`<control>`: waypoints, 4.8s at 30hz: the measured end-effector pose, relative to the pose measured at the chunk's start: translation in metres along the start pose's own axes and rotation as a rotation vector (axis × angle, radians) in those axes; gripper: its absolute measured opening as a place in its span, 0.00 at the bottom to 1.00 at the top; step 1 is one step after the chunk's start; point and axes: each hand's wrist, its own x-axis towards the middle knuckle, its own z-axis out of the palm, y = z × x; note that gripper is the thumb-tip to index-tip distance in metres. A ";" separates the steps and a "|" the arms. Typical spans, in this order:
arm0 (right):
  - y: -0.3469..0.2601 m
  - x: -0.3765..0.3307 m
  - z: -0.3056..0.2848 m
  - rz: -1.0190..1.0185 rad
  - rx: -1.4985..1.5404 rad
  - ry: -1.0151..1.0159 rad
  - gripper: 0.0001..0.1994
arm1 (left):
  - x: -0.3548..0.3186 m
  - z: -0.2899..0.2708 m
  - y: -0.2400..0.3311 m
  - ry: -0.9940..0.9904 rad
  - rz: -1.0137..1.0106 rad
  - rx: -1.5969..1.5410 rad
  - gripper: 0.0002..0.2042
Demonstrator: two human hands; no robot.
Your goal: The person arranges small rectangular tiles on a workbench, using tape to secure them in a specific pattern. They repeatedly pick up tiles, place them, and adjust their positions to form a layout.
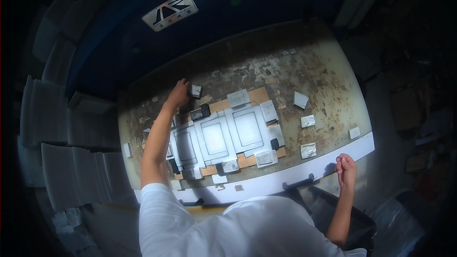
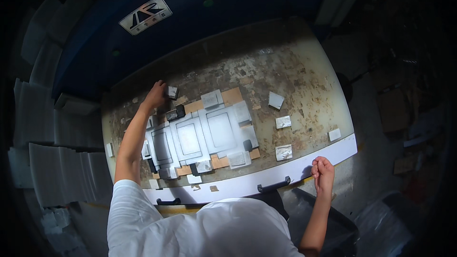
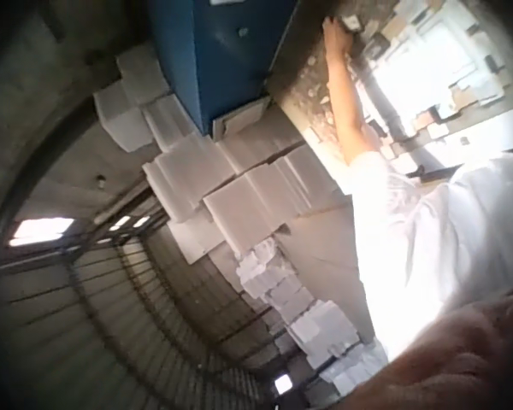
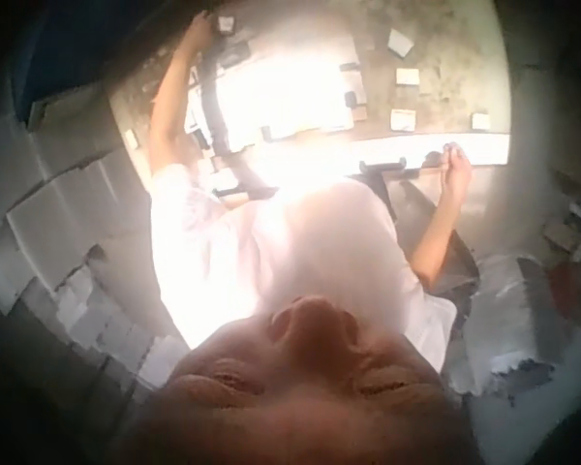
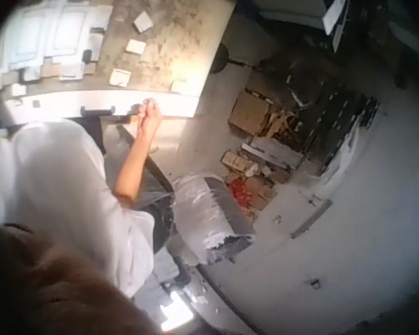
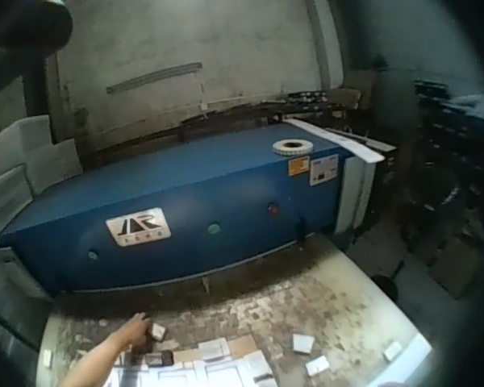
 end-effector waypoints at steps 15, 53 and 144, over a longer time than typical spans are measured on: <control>-0.006 -0.008 -0.011 -0.115 0.104 -0.016 0.15 | 0.090 0.015 0.319 -0.004 0.310 -0.067 0.27; 0.267 -0.353 0.357 0.328 -0.614 -1.663 0.16 | -0.681 0.069 0.206 1.324 -0.797 -0.869 0.10; 0.494 -0.194 0.679 -0.896 -1.462 -0.269 0.08 | -0.258 0.305 -0.572 0.796 -0.192 -0.534 0.23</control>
